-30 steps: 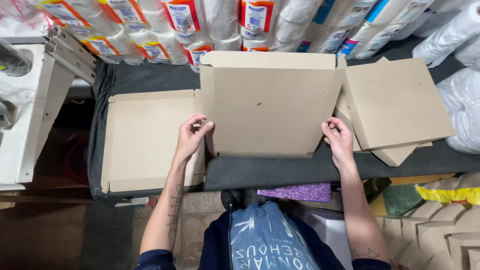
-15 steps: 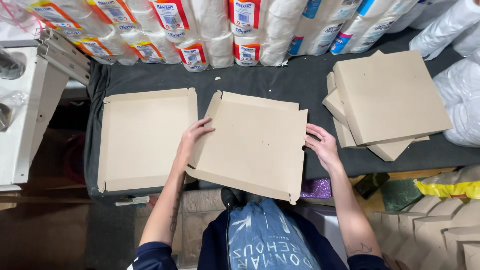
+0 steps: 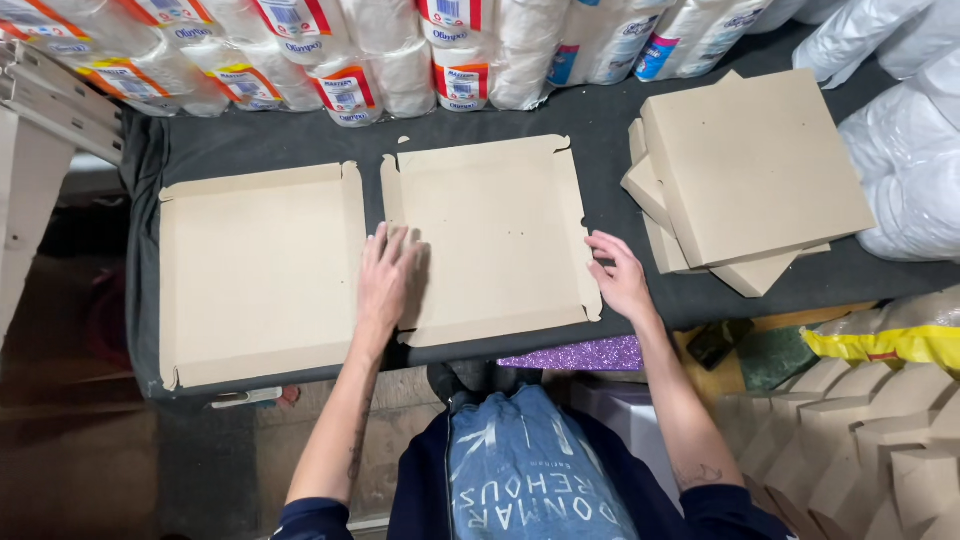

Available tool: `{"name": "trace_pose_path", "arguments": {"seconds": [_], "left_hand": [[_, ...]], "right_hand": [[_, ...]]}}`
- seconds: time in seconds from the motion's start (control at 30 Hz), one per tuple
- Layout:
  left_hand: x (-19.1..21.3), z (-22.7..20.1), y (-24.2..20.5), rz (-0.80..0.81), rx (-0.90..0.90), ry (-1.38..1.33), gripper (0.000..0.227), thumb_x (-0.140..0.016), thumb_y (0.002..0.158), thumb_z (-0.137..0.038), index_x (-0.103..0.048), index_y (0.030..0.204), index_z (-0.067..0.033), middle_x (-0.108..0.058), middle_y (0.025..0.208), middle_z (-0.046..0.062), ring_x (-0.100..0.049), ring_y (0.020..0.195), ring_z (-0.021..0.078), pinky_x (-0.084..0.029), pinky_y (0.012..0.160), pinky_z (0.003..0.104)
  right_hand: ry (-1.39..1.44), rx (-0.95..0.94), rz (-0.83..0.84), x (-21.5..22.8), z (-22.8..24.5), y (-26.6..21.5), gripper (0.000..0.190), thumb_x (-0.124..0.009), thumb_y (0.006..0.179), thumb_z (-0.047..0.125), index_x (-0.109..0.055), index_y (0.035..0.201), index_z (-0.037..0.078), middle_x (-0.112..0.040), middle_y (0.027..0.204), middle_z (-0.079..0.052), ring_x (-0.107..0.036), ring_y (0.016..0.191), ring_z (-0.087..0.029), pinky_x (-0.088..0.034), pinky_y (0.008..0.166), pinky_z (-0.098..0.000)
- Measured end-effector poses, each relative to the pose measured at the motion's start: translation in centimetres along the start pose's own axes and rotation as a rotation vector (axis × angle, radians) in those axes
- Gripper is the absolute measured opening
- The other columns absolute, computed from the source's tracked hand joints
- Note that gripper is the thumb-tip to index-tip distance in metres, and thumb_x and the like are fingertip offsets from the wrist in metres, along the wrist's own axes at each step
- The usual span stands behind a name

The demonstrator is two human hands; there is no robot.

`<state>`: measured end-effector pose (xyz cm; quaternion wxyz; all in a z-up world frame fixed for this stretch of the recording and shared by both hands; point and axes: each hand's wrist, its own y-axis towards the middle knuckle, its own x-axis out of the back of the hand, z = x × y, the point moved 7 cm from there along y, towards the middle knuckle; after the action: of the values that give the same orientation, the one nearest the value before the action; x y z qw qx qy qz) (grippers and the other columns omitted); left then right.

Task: The person assembles flat cardboard boxes by folding the flaps and locking the tabs into place. They work on a table, handling the boxes one by one and stacking the finished ones to the side.

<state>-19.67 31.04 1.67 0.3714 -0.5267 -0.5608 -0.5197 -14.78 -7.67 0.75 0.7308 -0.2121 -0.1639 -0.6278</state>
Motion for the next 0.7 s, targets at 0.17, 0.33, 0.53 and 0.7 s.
{"name": "trace_pose_path", "arguments": {"seconds": [0.17, 0.33, 0.53, 0.7], "left_hand": [[-1.8, -11.8, -1.5, -0.079, -0.186, -0.214, 0.02, -0.064, 0.099, -0.027, -0.071, 0.118, -0.0252, -0.063, 0.131, -0.005, -0.052, 0.136, 0.0244, -0.045, 0.114, 0.042], [-6.6, -20.5, -3.2, 0.123, -0.438, -0.318, 0.043, -0.056, 0.099, -0.054, -0.062, 0.128, -0.0227, -0.061, 0.125, -0.001, -0.054, 0.124, 0.0207, -0.049, 0.097, 0.037], [-9.4, -20.5, -0.4, 0.195, -0.302, -0.407, 0.035, -0.041, 0.109, -0.052, -0.067, 0.111, -0.0297, -0.065, 0.103, -0.008, -0.064, 0.106, 0.0166, -0.054, 0.087, 0.033], [-7.0, -20.1, 1.4, 0.543, -0.164, -0.545, 0.032, -0.041, 0.109, -0.037, -0.07, 0.116, -0.0251, -0.069, 0.112, 0.002, -0.066, 0.115, 0.0291, -0.053, 0.098, 0.045]], "right_hand": [[0.058, -0.023, 0.123, 1.1, -0.4, -4.1, 0.045, -0.052, 0.091, -0.015, -0.069, 0.129, 0.003, -0.057, 0.137, -0.02, -0.071, 0.104, -0.038, -0.062, 0.086, -0.0443], [0.024, 0.057, 0.111, 1.4, -0.1, -5.8, 0.033, -0.069, 0.087, -0.01, -0.075, 0.117, 0.001, -0.065, 0.126, -0.017, -0.073, 0.105, -0.035, -0.065, 0.086, -0.0406], [-0.111, 0.129, 0.029, 2.1, 0.6, -5.5, 0.016, -0.081, 0.086, 0.006, -0.082, 0.102, 0.01, -0.075, 0.105, -0.009, -0.076, 0.094, -0.025, -0.065, 0.081, -0.031], [-0.149, 0.241, 0.009, 1.5, 2.4, -5.0, 0.01, -0.081, 0.088, 0.013, -0.083, 0.097, 0.015, -0.076, 0.096, -0.006, -0.075, 0.086, -0.024, -0.066, 0.075, -0.0316]]}}
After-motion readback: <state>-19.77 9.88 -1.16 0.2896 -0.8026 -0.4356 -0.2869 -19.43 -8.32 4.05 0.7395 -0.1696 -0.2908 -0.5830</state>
